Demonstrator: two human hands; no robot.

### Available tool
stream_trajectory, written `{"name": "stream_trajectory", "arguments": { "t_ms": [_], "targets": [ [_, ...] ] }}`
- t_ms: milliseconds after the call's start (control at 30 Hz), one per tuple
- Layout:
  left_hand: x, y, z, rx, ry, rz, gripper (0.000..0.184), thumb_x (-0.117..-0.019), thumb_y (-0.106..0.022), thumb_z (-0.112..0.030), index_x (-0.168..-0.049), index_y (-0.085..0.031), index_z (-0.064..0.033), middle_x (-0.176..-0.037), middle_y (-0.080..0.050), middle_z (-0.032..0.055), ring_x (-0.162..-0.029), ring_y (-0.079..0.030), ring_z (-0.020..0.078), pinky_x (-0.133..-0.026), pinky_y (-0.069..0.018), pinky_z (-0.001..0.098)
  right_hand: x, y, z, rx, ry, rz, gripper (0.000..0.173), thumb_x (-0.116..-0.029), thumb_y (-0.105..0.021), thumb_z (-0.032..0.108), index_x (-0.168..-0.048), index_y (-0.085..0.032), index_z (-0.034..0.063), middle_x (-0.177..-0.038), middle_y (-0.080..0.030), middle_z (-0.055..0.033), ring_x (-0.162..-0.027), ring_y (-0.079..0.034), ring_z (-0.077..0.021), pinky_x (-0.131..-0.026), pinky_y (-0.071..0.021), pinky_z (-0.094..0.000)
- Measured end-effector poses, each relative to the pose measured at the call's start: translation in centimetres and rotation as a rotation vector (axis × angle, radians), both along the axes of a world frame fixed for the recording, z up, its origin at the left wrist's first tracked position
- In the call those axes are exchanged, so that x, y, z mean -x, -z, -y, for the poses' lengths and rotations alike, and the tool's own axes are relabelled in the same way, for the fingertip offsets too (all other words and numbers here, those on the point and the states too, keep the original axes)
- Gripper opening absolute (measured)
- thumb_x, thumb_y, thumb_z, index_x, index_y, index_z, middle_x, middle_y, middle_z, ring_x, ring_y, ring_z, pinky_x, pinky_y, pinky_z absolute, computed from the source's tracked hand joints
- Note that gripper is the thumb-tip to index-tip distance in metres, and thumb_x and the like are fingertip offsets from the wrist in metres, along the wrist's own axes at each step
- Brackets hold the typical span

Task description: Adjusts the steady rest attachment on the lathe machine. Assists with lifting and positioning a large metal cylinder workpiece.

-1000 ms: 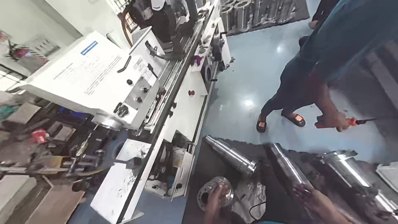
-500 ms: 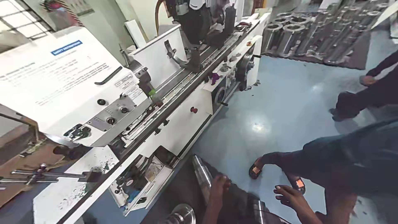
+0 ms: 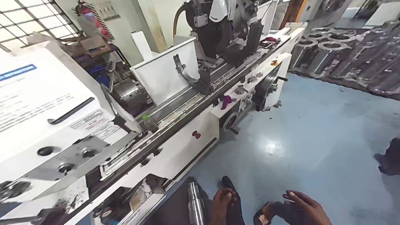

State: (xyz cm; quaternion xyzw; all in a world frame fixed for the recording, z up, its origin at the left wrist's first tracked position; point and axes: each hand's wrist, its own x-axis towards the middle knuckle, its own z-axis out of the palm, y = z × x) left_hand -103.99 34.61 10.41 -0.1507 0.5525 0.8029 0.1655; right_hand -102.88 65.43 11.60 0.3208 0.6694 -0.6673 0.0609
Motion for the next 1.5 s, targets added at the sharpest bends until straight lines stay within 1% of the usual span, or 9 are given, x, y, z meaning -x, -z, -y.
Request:
{"name": "stream_trajectory", "arguments": {
  "t_ms": [300,533,667,800,1067,1267,1400,1433,1500],
  "targets": [
    [25.1,-4.8,-4.6,0.278,-0.088,-0.398,0.029,-0.0961,-0.056,0.0,-0.123,-0.057,0.0117,-0.11,-0.069,0.0171,-0.095,-0.07,0.021,-0.087,-0.0592,0.0369,22.6,-2.5,-4.4,-0.099,-0.174,-0.075,0.028,-0.1021,-0.057,0.019,-0.12,-0.062,-0.0018,-0.101,-0.072,-0.0092,-0.083,-0.071,-0.0155,-0.071,-0.0602,-0.0319],
    [36.8,-10.2,-2.5,0.684,-0.328,-0.785,0.025,-0.0918,-0.062,0.001,-0.115,-0.063,0.0081,-0.107,-0.07,0.0137,-0.093,-0.07,0.015,-0.083,-0.0609,0.0307,42.1,-0.8,-0.4,-0.202,-0.472,-0.25,0.03,-0.0966,-0.065,0.016,-0.12,-0.066,-0.0024,-0.099,-0.072,-0.0123,-0.08,-0.07,-0.0192,-0.072,-0.0595,-0.0365],
    [40.8,-9.9,-2.5,0.783,-0.535,-0.754,0.023,-0.0905,-0.065,-0.002,-0.114,-0.066,0.0025,-0.103,-0.071,0.0073,-0.089,-0.07,0.0132,-0.082,-0.0614,0.03,53.9,-0.5,2.9,-0.453,-0.775,-0.375,0.041,-0.0951,-0.069,0.016,-0.132,-0.063,-0.0008,-0.121,-0.068,-0.0219,-0.098,-0.071,-0.0319,-0.085,-0.0597,-0.0489],
    [44.8,-9.5,-4.4,0.837,-0.634,-0.639,0.025,-0.0904,-0.066,-0.001,-0.115,-0.065,-0.0013,-0.108,-0.07,0.0091,-0.089,-0.071,0.0183,-0.08,-0.0634,0.0351,63.7,1.0,4.5,-0.765,-1.026,-0.54,0.043,-0.0967,-0.068,0.029,-0.134,-0.067,0.0079,-0.136,-0.062,-0.0257,-0.125,-0.059,-0.0463,-0.102,-0.0473,-0.0643],
    [51.1,-14.0,-3.5,1.175,-0.882,-0.55,0.024,-0.0917,-0.071,-0.009,-0.116,-0.069,-0.0079,-0.111,-0.071,0.0029,-0.094,-0.071,0.0146,-0.082,-0.063,0.0322,69.3,6.5,5.4,-0.718,-1.121,-0.59,0.04,-0.0918,-0.073,0.034,-0.122,-0.074,0.0073,-0.139,-0.061,-0.0256,-0.126,-0.058,-0.0491,-0.104,-0.0451,-0.0666],
    [56.4,-16.5,-1.9,0.993,-1.001,-0.502,0.019,-0.0957,-0.064,-0.003,-0.115,-0.066,-0.0037,-0.104,-0.073,0.0009,-0.095,-0.072,0.0156,-0.087,-0.0616,0.032,71.7,5.9,6.3,-0.709,-1.184,-0.473,0.027,-0.0872,-0.076,0.017,-0.112,-0.076,0.0054,-0.128,-0.065,-0.0247,-0.118,-0.064,-0.0443,-0.093,-0.054,-0.0611],
    [59.0,-16.6,-0.3,0.864,-1.002,-0.494,0.019,-0.0966,-0.068,-0.012,-0.115,-0.068,-0.0063,-0.105,-0.073,0.0032,-0.093,-0.071,0.0174,-0.083,-0.0618,0.0319,72.2,2.3,5.8,-0.704,-1.231,-0.454,0.03,-0.0869,-0.078,0.025,-0.109,-0.077,0.0038,-0.116,-0.07,-0.025,-0.109,-0.067,-0.0471,-0.091,-0.0497,-0.0694],
    [59.2,-16.4,0.1,0.84,-1.0,-0.501,0.02,-0.0966,-0.069,-0.013,-0.115,-0.069,-0.0075,-0.106,-0.072,0.0036,-0.094,-0.071,0.0176,-0.084,-0.0615,0.0318,72.2,0.7,5.7,-0.69,-1.209,-0.505,0.028,-0.0856,-0.077,0.025,-0.103,-0.078,0.0034,-0.103,-0.072,-0.0222,-0.097,-0.069,-0.0439,-0.083,-0.0519,-0.0679],
    [59.4,-15.8,0.4,0.804,-1.007,-0.511,0.022,-0.0973,-0.069,-0.019,-0.118,-0.07,-0.0109,-0.11,-0.072,0.0034,-0.097,-0.07,0.0173,-0.086,-0.0606,0.0311,72.8,-3.6,5.5,-0.563,-1.198,-0.583,0.023,-0.0881,-0.072,0.027,-0.097,-0.079,0.0074,-0.089,-0.074,-0.0091,-0.081,-0.071,-0.0225,-0.074,-0.0585,-0.0456]
  ]
}}
